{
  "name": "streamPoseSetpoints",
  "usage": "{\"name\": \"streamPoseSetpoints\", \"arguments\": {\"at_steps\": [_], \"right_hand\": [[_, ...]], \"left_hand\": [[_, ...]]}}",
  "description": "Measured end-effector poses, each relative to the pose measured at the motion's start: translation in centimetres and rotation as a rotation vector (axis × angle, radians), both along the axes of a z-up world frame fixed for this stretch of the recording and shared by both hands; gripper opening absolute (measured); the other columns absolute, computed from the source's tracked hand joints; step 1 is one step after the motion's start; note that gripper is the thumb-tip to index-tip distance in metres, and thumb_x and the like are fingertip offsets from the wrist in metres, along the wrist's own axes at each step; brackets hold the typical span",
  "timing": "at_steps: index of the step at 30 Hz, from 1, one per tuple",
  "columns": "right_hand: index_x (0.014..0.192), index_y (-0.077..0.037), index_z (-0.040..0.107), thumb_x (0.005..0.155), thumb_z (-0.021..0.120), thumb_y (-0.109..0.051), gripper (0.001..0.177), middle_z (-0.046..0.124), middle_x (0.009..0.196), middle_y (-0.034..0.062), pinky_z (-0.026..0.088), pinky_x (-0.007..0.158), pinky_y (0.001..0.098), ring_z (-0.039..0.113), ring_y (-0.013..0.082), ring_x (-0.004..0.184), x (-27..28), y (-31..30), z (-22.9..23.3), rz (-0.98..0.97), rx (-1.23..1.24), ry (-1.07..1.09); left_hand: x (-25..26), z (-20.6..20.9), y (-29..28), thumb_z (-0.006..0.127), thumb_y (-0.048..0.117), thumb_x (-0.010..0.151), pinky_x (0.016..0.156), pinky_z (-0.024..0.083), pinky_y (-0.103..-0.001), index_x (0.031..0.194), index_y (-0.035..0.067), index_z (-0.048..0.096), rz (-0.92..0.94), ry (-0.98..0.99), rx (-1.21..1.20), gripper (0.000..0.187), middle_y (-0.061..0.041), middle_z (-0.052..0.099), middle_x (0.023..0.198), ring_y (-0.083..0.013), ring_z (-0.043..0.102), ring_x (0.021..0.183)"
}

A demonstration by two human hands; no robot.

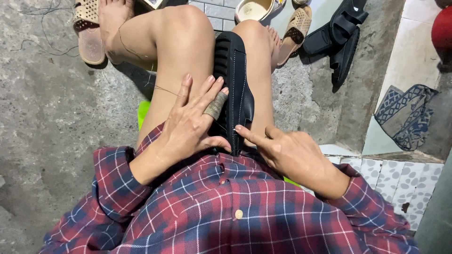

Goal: Hand-sewing the sole of a black sandal using a stitching awl and thread while sitting on the floor.

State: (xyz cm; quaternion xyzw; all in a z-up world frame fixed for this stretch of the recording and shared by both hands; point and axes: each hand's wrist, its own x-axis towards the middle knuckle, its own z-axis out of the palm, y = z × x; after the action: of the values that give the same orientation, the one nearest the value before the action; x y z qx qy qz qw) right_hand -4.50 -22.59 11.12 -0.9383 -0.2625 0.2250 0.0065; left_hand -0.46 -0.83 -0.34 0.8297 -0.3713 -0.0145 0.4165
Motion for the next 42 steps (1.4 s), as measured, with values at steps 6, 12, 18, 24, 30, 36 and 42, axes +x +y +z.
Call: {"name": "streamPoseSetpoints", "arguments": {"at_steps": [6, 12, 18, 24, 30, 36, 42], "right_hand": [[0.134, -0.022, 0.055, 0.085, 0.06, -0.018, 0.049, 0.055, 0.075, 0.0043, 0.033, 0.03, 0.0312, 0.043, 0.0178, 0.037, -0.2, -0.8, -2.0, 0.021, 0.149, 0.013], [0.129, -0.02, 0.061, 0.08, 0.064, -0.01, 0.049, 0.059, 0.08, 0.0015, 0.041, 0.038, 0.0278, 0.046, 0.0158, 0.043, -0.6, -0.5, -3.3, -0.089, 0.316, 0.012], [0.116, -0.011, 0.068, 0.076, 0.067, -0.007, 0.04, 0.065, 0.09, 0.0056, 0.044, 0.04, 0.0295, 0.055, 0.0193, 0.048, -0.1, 0.7, -3.2, -0.086, 0.402, -0.083], [0.116, -0.011, 0.069, 0.077, 0.067, -0.005, 0.039, 0.063, 0.08, 0.0023, 0.04, 0.039, 0.028, 0.048, 0.0154, 0.046, -0.7, 0.3, -3.5, -0.137, 0.439, -0.059], [0.12, -0.035, 0.066, 0.088, 0.059, -0.025, 0.034, 0.065, 0.082, -0.0016, 0.052, 0.049, 0.0362, 0.064, 0.0259, 0.056, -1.7, -0.5, -4.7, -0.184, 0.367, -0.091], [0.122, -0.034, 0.065, 0.091, 0.056, -0.025, 0.034, 0.063, 0.086, -0.0021, 0.05, 0.049, 0.0305, 0.062, 0.0199, 0.057, -2.6, -1.2, -6.2, -0.062, 0.309, -0.322], [0.124, -0.032, 0.065, 0.091, 0.056, -0.027, 0.035, 0.062, 0.09, -0.0009, 0.051, 0.05, 0.0295, 0.061, 0.0187, 0.057, -2.5, -1.1, -6.1, -0.032, 0.313, -0.368]], "left_hand": [[0.2, 0.0, -0.1, 0.065, 0.067, 0.067, 0.118, 0.006, -0.051, 0.126, -0.015, 0.057, 0.037, 0.01, -0.022, 0.101, -0.026, 0.042, 0.145, -0.0369, 0.037, 0.138], [0.3, -0.1, -0.3, 0.065, 0.065, 0.066, 0.117, 0.01, -0.051, 0.131, -0.012, 0.052, 0.031, 0.032, -0.051, 0.102, -0.027, 0.045, 0.142, -0.0377, 0.039, 0.137], [0.1, -0.1, -0.2, 0.067, 0.063, 0.066, 0.118, 0.009, -0.05, 0.124, -0.017, 0.057, 0.056, 0.014, -0.057, 0.099, -0.028, 0.043, 0.143, -0.0395, 0.039, 0.137], [-1.1, 1.0, 1.7, 0.069, 0.041, 0.079, 0.115, 0.023, -0.051, 0.13, -0.008, 0.052, 0.024, -0.014, -0.008, 0.073, -0.021, 0.06, 0.118, -0.0344, 0.052, 0.121], [-2.4, 1.8, 3.2, 0.064, 0.017, 0.074, 0.094, 0.045, -0.047, 0.059, 0.01, 0.062, -0.021, 0.117, 0.006, 0.016, -0.003, 0.06, 0.073, -0.0223, 0.061, 0.074], [-1.9, 3.3, 2.4, 0.059, 0.004, 0.089, 0.069, 0.047, -0.019, 0.111, -0.001, 0.063, -0.256, 1.162, -0.611, 0.023, -0.002, 0.064, 0.081, -0.0078, 0.057, 0.071], [-2.0, 1.2, 0.6, 0.067, 0.015, 0.088, 0.073, 0.054, -0.036, 0.092, 0.007, 0.07, 0.084, 0.535, -0.407, 0.009, -0.006, 0.068, 0.088, -0.0267, 0.069, 0.08]]}}
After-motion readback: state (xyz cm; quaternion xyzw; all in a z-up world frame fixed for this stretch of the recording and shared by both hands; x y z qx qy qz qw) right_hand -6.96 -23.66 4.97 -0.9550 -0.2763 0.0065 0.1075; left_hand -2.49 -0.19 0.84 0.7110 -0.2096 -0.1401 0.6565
